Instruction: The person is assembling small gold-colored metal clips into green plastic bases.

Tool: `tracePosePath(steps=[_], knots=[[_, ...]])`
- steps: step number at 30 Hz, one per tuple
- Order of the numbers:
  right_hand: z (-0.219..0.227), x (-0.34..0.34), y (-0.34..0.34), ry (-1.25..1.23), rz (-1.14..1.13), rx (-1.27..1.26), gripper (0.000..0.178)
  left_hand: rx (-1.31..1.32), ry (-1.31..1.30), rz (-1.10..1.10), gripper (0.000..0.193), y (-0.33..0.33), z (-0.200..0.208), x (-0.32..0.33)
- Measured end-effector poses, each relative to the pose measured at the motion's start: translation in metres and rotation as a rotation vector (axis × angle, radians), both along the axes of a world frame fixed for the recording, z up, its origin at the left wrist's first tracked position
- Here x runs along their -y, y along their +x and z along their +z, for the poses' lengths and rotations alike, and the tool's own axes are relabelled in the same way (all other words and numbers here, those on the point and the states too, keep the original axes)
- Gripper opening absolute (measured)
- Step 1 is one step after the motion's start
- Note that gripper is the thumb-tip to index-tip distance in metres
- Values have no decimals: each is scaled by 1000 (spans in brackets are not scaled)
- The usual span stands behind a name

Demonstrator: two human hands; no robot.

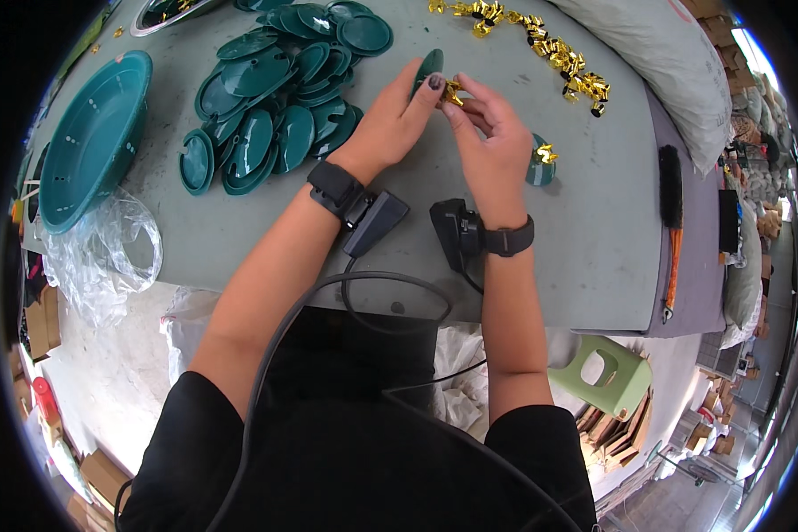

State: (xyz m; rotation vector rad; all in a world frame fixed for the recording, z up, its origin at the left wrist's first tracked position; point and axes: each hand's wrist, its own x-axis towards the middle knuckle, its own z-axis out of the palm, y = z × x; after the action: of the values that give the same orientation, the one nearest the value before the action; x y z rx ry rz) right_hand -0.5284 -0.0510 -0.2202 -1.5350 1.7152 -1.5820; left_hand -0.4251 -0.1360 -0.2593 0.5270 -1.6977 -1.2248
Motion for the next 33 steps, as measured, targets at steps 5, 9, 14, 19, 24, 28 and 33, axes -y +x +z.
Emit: tracePosePath(steps=[5,9,14,19,24,28,33], knots=[[9,1,3,-32,67,411,32,136,-154,28,40,5,14,-6],[5,0,-24,158,117,634,30,287,-207,40,38,-1,13,-3],[0,4,-43,249,105,733,32,338,-223,29,45,-4,10,-2],[12,-1,-60,263,-498,135,48,312,-161,74,53,3,10,-9],[30,57,-66,266,-405,-295,56,127,52,176,39,-4,-1,-2],[-17,157,-104,311,-223,-555,83,-95,187,276,28,-9,2,1],[-39,220,-105,416,-399,-610,105,-157,295,306,25,-11,-4,1]])
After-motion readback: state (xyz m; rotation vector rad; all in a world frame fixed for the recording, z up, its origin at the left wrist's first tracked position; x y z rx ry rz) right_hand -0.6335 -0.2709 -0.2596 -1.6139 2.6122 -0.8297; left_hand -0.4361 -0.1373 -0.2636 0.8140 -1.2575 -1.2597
